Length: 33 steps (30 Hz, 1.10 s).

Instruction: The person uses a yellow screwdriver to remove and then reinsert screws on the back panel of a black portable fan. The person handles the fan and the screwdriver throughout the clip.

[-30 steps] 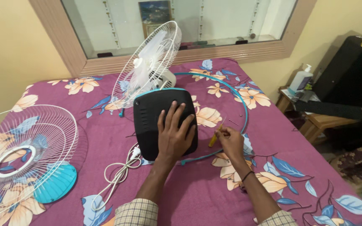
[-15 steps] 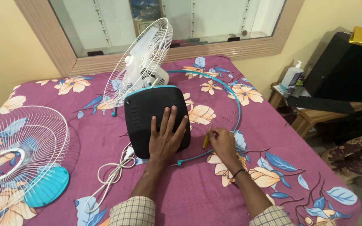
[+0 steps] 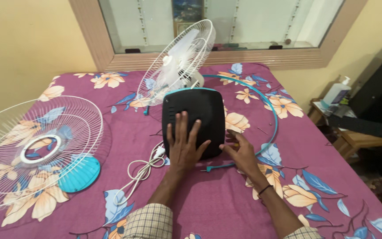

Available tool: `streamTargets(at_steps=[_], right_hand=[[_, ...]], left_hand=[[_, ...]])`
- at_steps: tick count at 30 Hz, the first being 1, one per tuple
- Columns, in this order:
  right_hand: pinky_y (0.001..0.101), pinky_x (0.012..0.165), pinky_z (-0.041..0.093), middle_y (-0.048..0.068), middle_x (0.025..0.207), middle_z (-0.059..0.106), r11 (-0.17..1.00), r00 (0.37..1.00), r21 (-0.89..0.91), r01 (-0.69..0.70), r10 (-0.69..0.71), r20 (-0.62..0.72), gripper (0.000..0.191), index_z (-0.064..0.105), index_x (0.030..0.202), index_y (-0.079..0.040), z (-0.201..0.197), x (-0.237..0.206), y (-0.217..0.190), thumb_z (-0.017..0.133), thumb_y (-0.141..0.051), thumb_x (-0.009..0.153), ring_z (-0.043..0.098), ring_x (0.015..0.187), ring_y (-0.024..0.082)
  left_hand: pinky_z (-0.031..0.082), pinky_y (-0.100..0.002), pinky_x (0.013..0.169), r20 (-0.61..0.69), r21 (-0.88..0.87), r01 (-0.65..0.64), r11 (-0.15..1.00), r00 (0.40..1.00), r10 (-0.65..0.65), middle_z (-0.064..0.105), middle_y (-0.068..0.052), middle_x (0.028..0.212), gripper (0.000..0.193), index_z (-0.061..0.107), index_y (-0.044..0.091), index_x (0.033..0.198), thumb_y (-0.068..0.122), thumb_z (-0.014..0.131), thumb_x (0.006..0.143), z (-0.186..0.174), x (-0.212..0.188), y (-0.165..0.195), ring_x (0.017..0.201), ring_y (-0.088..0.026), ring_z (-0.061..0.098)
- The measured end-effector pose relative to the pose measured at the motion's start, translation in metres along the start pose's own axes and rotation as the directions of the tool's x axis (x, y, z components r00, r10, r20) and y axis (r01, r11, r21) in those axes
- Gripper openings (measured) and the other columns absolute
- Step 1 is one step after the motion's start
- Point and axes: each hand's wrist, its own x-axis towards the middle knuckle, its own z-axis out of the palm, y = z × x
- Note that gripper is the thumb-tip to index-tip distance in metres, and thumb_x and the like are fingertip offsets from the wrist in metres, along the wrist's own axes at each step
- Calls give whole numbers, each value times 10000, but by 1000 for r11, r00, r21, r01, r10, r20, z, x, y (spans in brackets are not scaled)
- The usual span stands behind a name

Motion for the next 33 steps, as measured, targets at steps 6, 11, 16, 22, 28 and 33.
streamTargets(at_steps=[6, 11, 16, 22, 28, 33], right_hand=[[375, 1075, 500, 156, 1410, 598, 958, 976, 247, -147, 100, 195, 780, 391, 1524, -41, 20, 8, -7, 750, -102, 834, 603, 1290, 235], [380, 1120, 443, 154, 1395, 607, 960, 960, 188, -208, 163, 228, 655, 435, 1486, -36, 17, 11, -17, 702, -69, 890, 572, 1309, 240], [369, 1086, 486, 160, 1300, 666, 931, 957, 248, -268, 227, 181, 559, 481, 1421, 0, 18, 12, -27, 687, -54, 904, 629, 1233, 237], [345, 1025, 535, 169, 1213, 721, 924, 959, 258, -282, 270, 81, 500, 528, 1363, 18, 21, 13, -43, 684, -58, 894, 693, 1152, 220], [338, 931, 575, 161, 1114, 768, 944, 957, 159, -288, 288, 24, 476, 608, 1291, 26, 35, 20, -42, 752, -80, 850, 743, 1036, 225], [330, 897, 587, 164, 1135, 763, 979, 979, 162, -122, 92, 182, 481, 618, 1322, 44, 19, 32, -28, 719, -26, 858, 729, 1028, 229]], left_hand=[[284, -533, 1152, -30, -265, 400, 877, 906, -422, 265, -309, 1593, 1253, 259, -30, 1541, 491, 931, 621, -25, -2, -23, 1467, -419, 313], [588, -369, 940, 413, -491, 762, 422, 630, -658, 730, -168, 1203, 860, 552, 36, 1361, 329, 939, 650, -23, -2, -34, 1102, -277, 735], [608, -359, 898, 408, -703, 628, 333, 740, -535, 726, -135, 1121, 771, 553, 4, 1308, 208, 933, 668, -19, -4, -37, 1025, -230, 726], [620, -343, 887, 390, -731, 618, 289, 726, -567, 739, -122, 1098, 690, 538, -1, 1303, 170, 888, 734, -16, 3, -35, 996, -216, 747], [614, -348, 887, 410, -784, 595, 175, 709, -574, 737, -107, 1093, 651, 545, 12, 1296, 127, 871, 744, -18, 6, -46, 979, -196, 734], [597, -350, 899, 409, -706, 642, 297, 713, -570, 728, -110, 1098, 602, 591, 9, 1248, 91, 890, 732, -15, 2, -60, 998, -204, 717]])
